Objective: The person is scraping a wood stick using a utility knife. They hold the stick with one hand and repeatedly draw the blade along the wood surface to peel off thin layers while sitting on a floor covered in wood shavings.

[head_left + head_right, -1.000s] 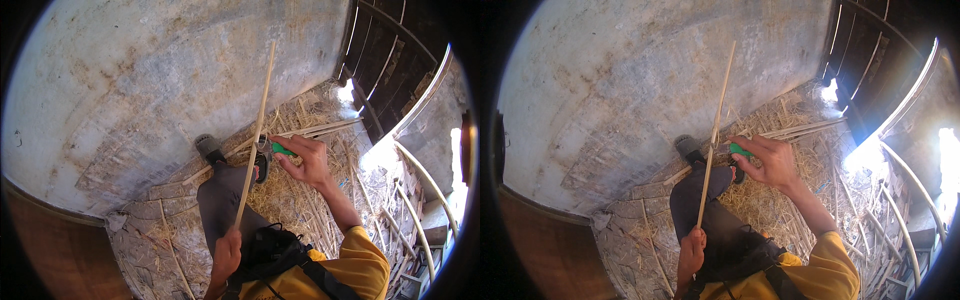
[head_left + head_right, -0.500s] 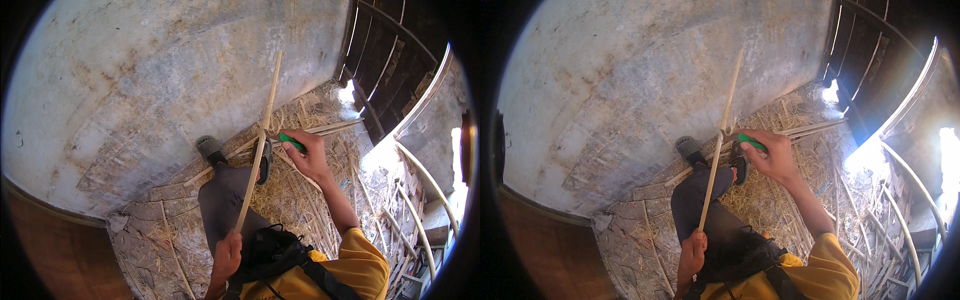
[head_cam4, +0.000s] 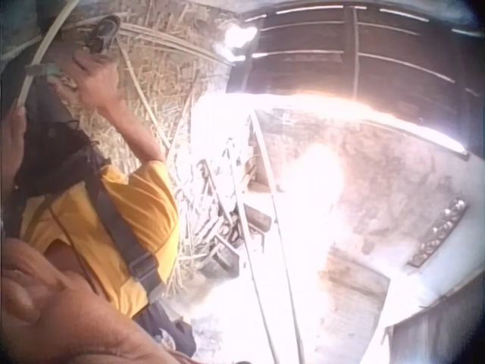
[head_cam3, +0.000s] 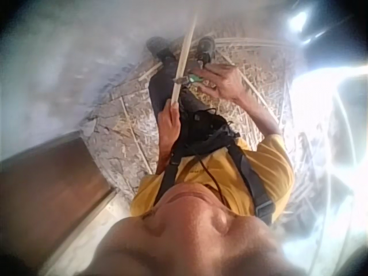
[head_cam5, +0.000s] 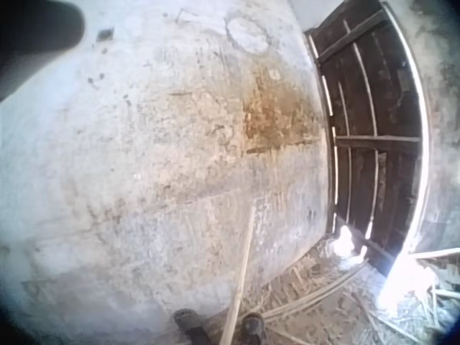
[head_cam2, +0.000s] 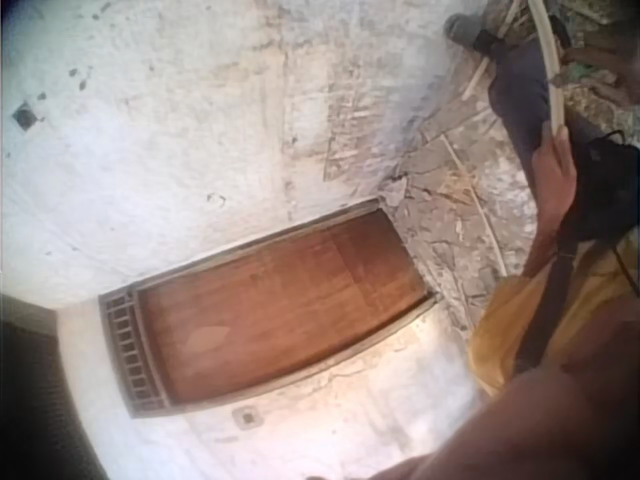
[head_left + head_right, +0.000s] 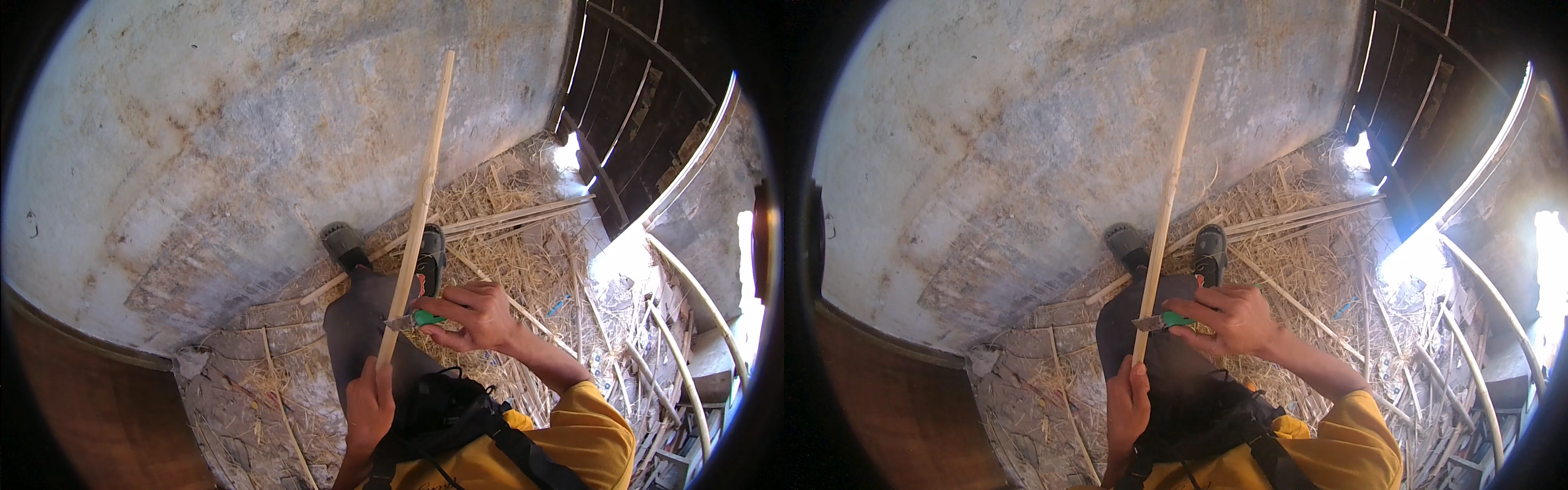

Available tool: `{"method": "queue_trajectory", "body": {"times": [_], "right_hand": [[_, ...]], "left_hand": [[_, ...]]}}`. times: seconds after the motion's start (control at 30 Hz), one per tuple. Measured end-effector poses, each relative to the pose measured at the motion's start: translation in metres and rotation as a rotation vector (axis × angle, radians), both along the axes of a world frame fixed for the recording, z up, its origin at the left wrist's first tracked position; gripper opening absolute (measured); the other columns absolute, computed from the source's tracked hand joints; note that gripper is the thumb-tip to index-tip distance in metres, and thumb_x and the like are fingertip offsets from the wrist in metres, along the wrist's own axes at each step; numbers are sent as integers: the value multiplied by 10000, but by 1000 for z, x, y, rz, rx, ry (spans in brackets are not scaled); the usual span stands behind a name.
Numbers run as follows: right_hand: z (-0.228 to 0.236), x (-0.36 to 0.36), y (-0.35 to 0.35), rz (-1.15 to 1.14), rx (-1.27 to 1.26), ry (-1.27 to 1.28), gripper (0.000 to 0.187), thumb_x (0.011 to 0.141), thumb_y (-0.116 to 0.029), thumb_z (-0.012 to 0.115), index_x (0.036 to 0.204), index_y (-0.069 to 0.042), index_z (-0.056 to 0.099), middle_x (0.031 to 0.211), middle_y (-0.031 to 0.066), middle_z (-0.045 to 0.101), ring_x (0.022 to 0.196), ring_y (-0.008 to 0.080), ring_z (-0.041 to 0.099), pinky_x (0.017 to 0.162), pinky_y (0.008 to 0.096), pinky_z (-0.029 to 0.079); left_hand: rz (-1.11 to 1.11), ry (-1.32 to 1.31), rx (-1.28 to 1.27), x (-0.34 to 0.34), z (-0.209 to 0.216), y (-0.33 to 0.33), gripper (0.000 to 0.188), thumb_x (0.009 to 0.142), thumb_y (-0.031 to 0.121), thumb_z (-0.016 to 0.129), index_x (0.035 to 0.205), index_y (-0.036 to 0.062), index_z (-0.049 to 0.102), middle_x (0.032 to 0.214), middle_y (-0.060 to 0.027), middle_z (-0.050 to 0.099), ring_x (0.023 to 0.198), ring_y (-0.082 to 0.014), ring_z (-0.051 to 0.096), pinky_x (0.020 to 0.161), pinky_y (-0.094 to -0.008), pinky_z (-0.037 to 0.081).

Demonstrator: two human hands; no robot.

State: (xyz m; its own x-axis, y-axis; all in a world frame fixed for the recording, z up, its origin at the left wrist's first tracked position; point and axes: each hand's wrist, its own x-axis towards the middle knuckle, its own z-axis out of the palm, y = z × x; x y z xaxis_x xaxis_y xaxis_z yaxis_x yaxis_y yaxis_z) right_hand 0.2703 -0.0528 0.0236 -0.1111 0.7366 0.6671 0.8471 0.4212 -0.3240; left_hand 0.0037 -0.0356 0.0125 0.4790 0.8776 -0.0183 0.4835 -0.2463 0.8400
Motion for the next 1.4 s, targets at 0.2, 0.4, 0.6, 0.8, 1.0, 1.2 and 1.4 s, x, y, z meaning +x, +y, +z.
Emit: {"method": "queue_trajectory", "body": {"times": [0.2, 0.4, 0.6, 0.8, 1.0, 1.2, 1.4], "right_hand": [[2, 1, 3, -33, 26, -42, 335, 882, -353, 860, 1190, -228, 817, 802, -10, 656, 599, 201, 686, 543, 347, 556], [5, 3, 2, -80, 68, -89, 353, 877, -360, 862, 1210, -249, 817, 836, -11, 674, 606, 185, 683, 552, 324, 551], [6, 3, 1, -133, 41, -108, 354, 899, -375, 845, 1226, -242, 822, 870, 16, 710, 603, 191, 682, 552, 334, 550], [9, 102, 39, -641, 4, 289, 345, 1011, -373, 743, 1211, -100, 810, 919, 165, 791, 682, 316, 739, 668, 422, 595], [-4, 79, 32, -441, -144, 360, 311, 1003, -293, 754, 1176, -36, 784, 920, 177, 777, 734, 306, 758, 679, 400, 580], [-35, 33, 17, -50, -48, 419, 297, 922, -283, 816, 1149, -93, 795, 916, 132, 775, 734, 292, 761, 661, 385, 597], [-13, 10, 15, 37, 2, 96, 287, 855, -325, 863, 1113, -207, 823, 849, 15, 729, 597, 241, 679, 543, 360, 541]], "left_hand": [[41, 52, 2, 5, 3, -2, 260, 1140, 213, 525, 1025, -15, 574, 698, -283, 605, 698, -527, 659, 571, -567, 446], [31, 55, 19, 7, 4, -1, 254, 1140, 213, 525, 1038, -12, 579, 694, -284, 611, 701, -523, 668, 570, -565, 454], [31, 48, 4, 6, 5, 0, 255, 1144, 219, 527, 1037, -6, 580, 704, -277, 619, 708, -524, 667, 571, -563, 457], [-84, 33, -114, -16, -5, -25, 328, 1162, 270, 502, 980, 6, 569, 659, -180, 549, 603, -336, 587, 542, -465, 412], [43, -5, -109, -17, -12, 1, 403, 1180, 338, 476, 932, 28, 543, 655, -34, 450, 590, -127, 446, 563, -358, 363], [39, -51, -81, -6, 1, 11, 441, 1182, 390, 465, 939, 29, 538, 652, -44, 456, 581, -134, 439, 557, -364, 351], [24, -14, -89, 0, 3, 9, 413, 1174, 358, 485, 963, 10, 554, 648, -76, 481, 562, -168, 468, 549, -379, 358]]}}
